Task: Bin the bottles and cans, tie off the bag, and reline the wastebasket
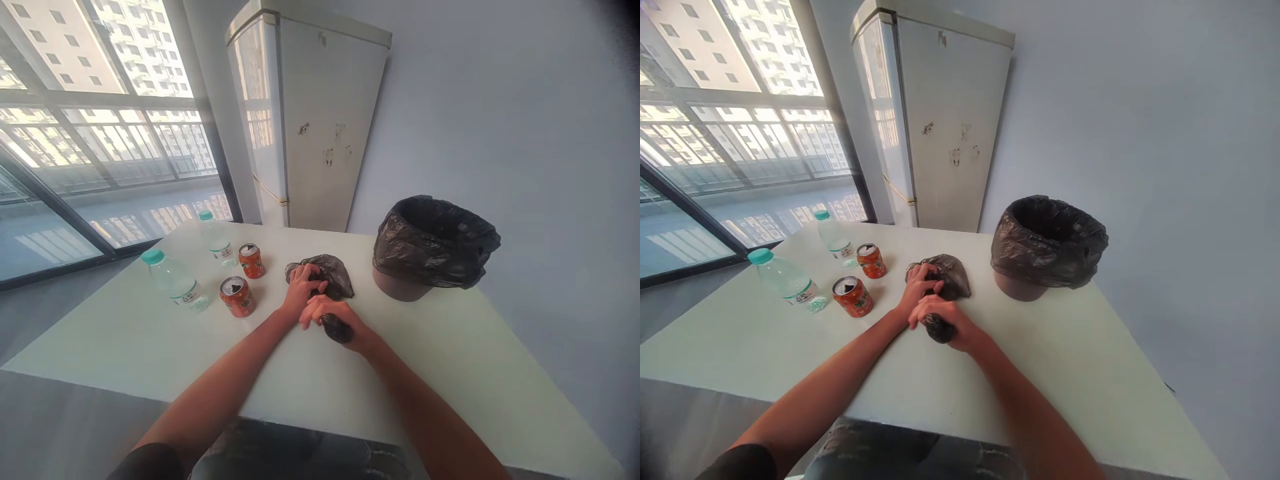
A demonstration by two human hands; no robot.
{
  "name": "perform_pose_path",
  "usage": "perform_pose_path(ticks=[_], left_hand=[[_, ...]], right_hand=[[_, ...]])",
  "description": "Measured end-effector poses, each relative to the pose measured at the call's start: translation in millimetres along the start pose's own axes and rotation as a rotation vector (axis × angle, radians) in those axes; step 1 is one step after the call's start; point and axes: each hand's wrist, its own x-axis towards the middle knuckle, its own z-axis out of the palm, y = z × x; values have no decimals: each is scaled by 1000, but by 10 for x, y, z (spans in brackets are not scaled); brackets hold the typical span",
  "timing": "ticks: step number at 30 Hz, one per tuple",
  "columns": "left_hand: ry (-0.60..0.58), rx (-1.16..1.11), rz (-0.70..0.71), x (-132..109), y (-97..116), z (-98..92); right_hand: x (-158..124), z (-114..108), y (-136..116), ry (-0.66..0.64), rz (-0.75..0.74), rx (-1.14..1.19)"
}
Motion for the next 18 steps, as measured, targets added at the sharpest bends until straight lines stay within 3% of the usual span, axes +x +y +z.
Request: perform_pose_path(ticks=[3,6,9,11,13,16,18], left_hand=[[41,141,-108,-6,-48,-4],[141,250,-211,-25,24,2],[171,225,-16,-48,172,25],[109,152,187,-63,243,45],[-1,70,293,-72,253,59],[-191,36,219,-57,174,54],[-285,82,107,-27,109,33]], right_hand=[[1,-38,-73,143,49,315],[35,-128,-124,410,65,485],[74,-212,-134,676,90,418],[74,-243,-116,725,121,376],[53,-259,-95,691,173,445],[23,-283,-98,673,246,569],[24,-310,-134,755,232,543]])
